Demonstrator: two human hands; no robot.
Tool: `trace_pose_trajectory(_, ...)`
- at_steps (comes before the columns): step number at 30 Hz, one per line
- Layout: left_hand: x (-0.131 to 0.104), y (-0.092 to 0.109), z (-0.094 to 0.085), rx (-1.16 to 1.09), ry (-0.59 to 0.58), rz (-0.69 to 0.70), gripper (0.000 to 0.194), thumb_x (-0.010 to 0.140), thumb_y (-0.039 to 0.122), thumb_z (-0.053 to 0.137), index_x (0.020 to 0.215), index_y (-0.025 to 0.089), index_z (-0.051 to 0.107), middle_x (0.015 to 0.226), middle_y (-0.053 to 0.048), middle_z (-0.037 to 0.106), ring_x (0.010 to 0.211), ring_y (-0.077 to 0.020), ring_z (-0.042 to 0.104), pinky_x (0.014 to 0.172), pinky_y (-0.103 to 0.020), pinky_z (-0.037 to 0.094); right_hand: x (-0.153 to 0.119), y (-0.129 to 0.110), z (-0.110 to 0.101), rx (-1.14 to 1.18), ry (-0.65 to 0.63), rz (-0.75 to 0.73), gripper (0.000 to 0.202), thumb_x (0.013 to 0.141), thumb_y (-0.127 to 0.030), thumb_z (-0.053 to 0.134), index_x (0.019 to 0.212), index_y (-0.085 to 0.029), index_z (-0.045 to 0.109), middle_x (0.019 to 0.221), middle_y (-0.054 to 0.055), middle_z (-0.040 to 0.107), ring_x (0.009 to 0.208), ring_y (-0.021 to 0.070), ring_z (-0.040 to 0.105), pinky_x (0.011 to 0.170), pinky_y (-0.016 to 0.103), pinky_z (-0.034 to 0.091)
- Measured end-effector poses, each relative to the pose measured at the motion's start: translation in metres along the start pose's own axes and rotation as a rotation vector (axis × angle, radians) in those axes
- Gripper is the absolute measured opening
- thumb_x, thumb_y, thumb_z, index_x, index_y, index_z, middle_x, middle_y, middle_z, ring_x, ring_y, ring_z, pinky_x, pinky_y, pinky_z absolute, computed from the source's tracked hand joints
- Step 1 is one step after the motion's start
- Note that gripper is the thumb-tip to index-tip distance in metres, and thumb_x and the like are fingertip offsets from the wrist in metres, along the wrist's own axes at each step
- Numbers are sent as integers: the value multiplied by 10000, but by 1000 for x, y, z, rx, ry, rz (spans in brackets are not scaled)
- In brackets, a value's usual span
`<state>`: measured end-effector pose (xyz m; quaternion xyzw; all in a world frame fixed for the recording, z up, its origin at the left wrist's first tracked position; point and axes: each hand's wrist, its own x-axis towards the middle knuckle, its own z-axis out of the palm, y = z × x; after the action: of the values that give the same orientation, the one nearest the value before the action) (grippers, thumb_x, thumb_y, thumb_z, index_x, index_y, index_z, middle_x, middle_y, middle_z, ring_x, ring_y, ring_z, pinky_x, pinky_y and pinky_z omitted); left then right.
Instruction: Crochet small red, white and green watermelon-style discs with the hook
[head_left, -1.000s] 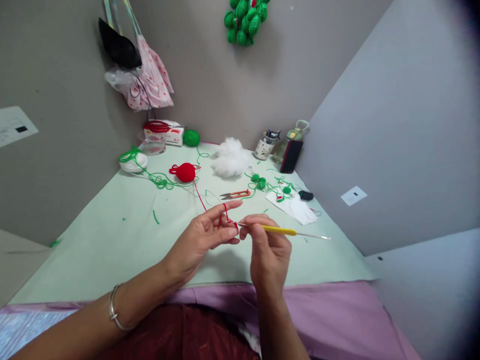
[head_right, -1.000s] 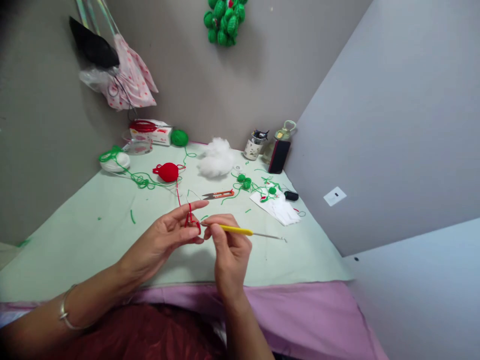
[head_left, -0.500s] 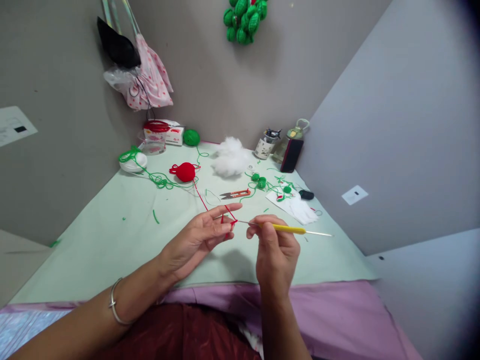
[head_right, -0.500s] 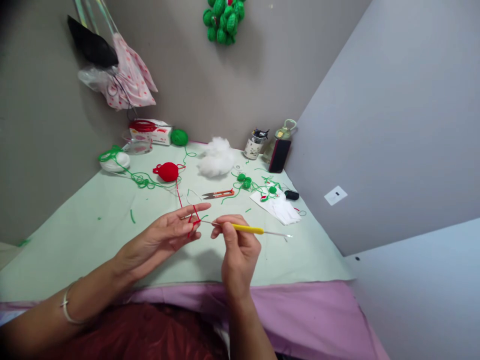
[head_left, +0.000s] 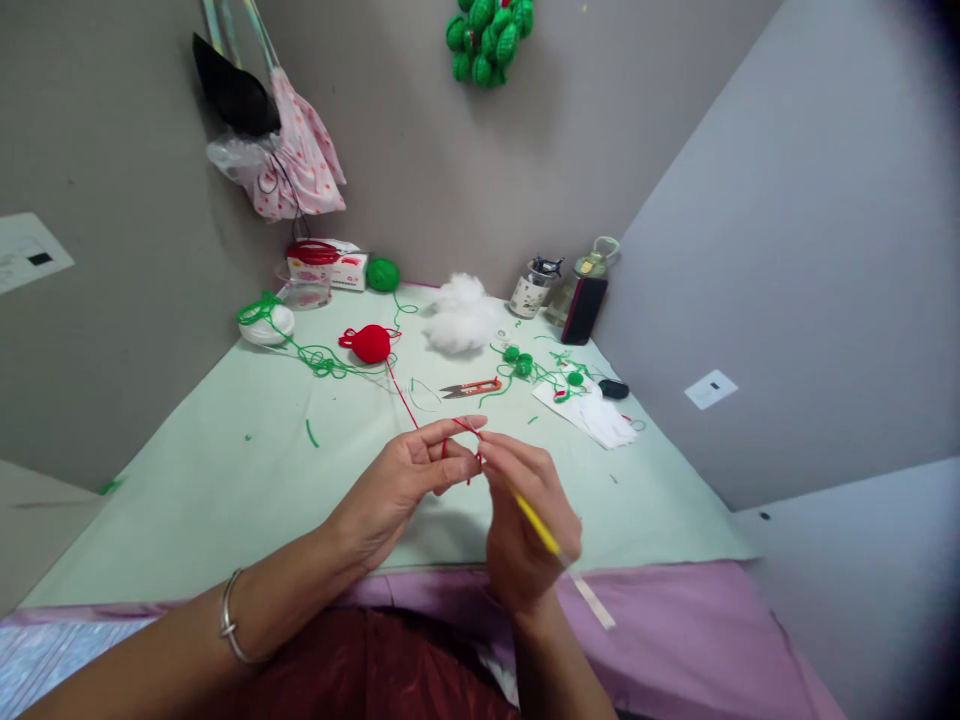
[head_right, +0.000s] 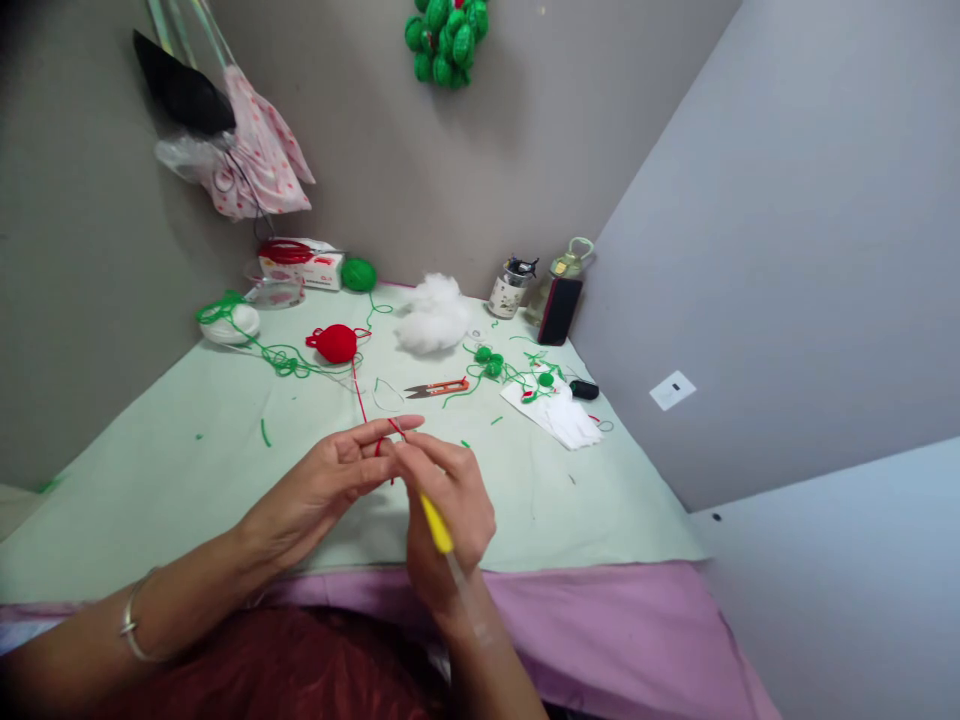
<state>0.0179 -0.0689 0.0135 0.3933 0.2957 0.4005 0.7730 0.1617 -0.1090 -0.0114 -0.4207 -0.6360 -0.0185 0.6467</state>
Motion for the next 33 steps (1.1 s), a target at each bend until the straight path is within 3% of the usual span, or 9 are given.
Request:
trace_pose_trajectory(4, -1, 4, -3, -31, -45, -31, 420, 816, 325, 879, 1220, 238, 802, 932, -18, 719, 963, -181, 612, 989, -338, 415, 10, 0, -7, 360, -24, 387, 187, 1022, -195, 604, 1021, -262, 778, 909, 21, 783, 747, 144, 723, 697, 301, 612)
trace_pose_trajectory(7, -3, 6, -5, 25, -25, -9, 353, 831, 345, 862, 1173, 264, 822, 900, -4, 694, 918, -168, 592, 946, -328, 415, 16, -2, -14, 497, -51, 476, 200, 1049, -244, 561, 986, -248, 751, 908, 14, 786, 674, 122, 702, 664, 289, 609)
trace_pose_trajectory(10, -3, 8, -6, 97, 9, 54, 300, 841, 342, 851, 1134, 280, 837, 825, 19, 641, 822, -135, 533, 847, -290, 410, 17, -6, -21, 326, -99, 362, 225, 1056, -190, 530, 1030, -255, 744, 934, 4, 788, 699, 108, 712, 703, 271, 613)
trace_pose_trajectory(15, -3, 6, -4, 126, 42, 175, 406, 838, 264, 866, 1235, 315, 797, 808, 40, 651, 760, -102, 513, 742, -239, 402, 7, -4, -20, -69, -221, -104, 328, 984, -75, 590, 1241, -245, 702, 1046, 59, 798, 943, 168, 766, 817, 299, 641)
trace_pose_trajectory(19, -4, 4, 0, -31, 4, 55, 490, 808, 304, 898, 1279, 262, 767, 825, 20, 696, 762, -107, 575, 759, -239, 455, -4, 1, -13, -250, -171, -272, 438, 938, -54, 661, 1306, -284, 714, 1150, 89, 771, 1040, 214, 756, 844, 328, 640)
trace_pose_trajectory(23, -4, 6, 0, -200, -27, -80, 431, 777, 264, 913, 1179, 170, 791, 885, -31, 740, 855, -150, 657, 958, -351, 526, 1, -2, -13, -21, -73, 11, 301, 977, -85, 608, 1154, -281, 753, 996, 49, 754, 899, 186, 727, 772, 335, 618)
trace_pose_trajectory(27, -4, 7, 2, -149, 1, 8, 386, 791, 234, 895, 1165, 198, 805, 810, 16, 679, 826, -137, 633, 993, -368, 514, 10, -5, -12, 327, -22, 336, 222, 1031, -173, 552, 978, -254, 752, 857, 7, 718, 664, 135, 659, 621, 306, 564)
trace_pose_trajectory(31, -6, 3, 6, -11, -2, 63, 369, 791, 283, 895, 1148, 232, 820, 799, 18, 656, 794, -131, 585, 744, -264, 441, 11, -6, -8, 300, -44, 289, 191, 1006, -162, 606, 1006, -253, 774, 958, 40, 775, 903, 192, 734, 725, 331, 603)
trace_pose_trajectory(33, -6, 3, 6, 31, -1, 71, 360, 803, 295, 881, 1152, 231, 823, 802, 10, 654, 795, -141, 566, 720, -272, 414, 10, -6, -7, 291, -28, 267, 218, 1008, -137, 593, 1028, -258, 773, 959, 35, 783, 867, 182, 735, 725, 333, 606)
